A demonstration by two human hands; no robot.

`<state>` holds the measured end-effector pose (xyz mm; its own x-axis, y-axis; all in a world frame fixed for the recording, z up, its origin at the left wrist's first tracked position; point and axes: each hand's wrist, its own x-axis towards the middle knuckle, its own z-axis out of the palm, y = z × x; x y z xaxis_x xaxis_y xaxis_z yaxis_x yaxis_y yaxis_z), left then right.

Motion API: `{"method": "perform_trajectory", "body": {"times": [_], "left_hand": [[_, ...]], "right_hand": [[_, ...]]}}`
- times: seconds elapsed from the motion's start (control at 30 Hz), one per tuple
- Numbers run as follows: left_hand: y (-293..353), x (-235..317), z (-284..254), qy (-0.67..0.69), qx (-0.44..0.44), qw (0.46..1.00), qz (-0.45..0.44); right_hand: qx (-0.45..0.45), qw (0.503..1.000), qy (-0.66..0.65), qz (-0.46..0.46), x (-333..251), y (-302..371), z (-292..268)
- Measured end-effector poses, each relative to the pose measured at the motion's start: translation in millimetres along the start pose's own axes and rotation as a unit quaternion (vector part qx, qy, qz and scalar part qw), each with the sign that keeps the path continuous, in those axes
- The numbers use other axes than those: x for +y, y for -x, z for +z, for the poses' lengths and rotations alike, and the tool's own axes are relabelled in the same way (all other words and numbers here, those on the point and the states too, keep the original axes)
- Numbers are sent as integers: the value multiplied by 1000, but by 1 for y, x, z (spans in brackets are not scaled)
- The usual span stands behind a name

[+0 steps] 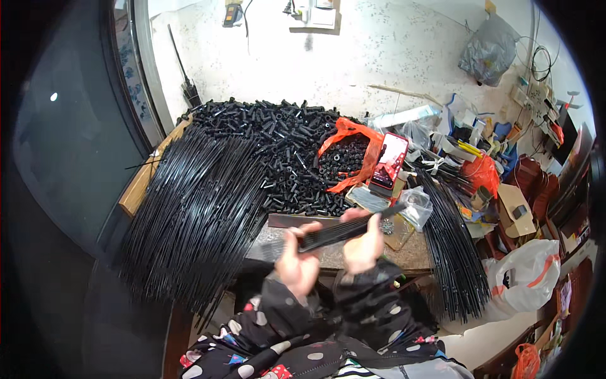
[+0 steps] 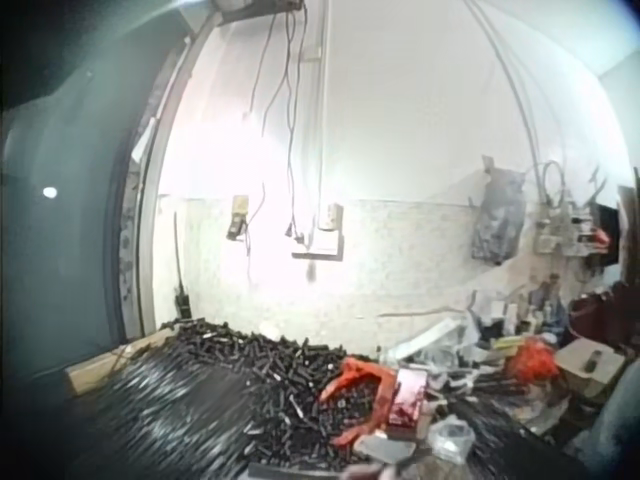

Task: Assemble black cable housings into plastic connectors using pliers.

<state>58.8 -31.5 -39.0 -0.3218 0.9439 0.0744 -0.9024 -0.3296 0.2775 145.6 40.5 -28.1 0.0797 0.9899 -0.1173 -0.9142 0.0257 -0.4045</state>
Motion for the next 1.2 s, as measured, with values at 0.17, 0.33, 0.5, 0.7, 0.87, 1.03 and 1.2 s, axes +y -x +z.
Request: {"method": "perform_trajectory", "body": {"times": [0.17, 0.33, 0.5, 0.7, 0.87, 1.03, 1.2], "left_hand": [[33, -8, -16, -93, -103, 888, -439], [9, 71, 55, -532, -364, 745, 171], [-45, 60, 52, -627, -258, 710, 189], [-39, 59, 23, -630, -266, 729, 31], [-82, 75, 48, -416, -656, 593, -212], [-235, 39, -50, -821, -246, 503, 110], [-302, 25, -56, -971, -208, 120, 24]], "right_hand": [[-130, 968, 145, -159, -42, -2, 32], [-286, 919, 252, -97, -24, 37, 17], [-311, 874, 373, 29, 21, 41, -58], [-357, 871, 264, 210, 22, 21, -77], [-191, 919, 244, 244, 29, 14, -101], [-114, 931, 280, 206, 37, 11, -111], [-123, 932, 267, 209, 33, 6, -106]]}}
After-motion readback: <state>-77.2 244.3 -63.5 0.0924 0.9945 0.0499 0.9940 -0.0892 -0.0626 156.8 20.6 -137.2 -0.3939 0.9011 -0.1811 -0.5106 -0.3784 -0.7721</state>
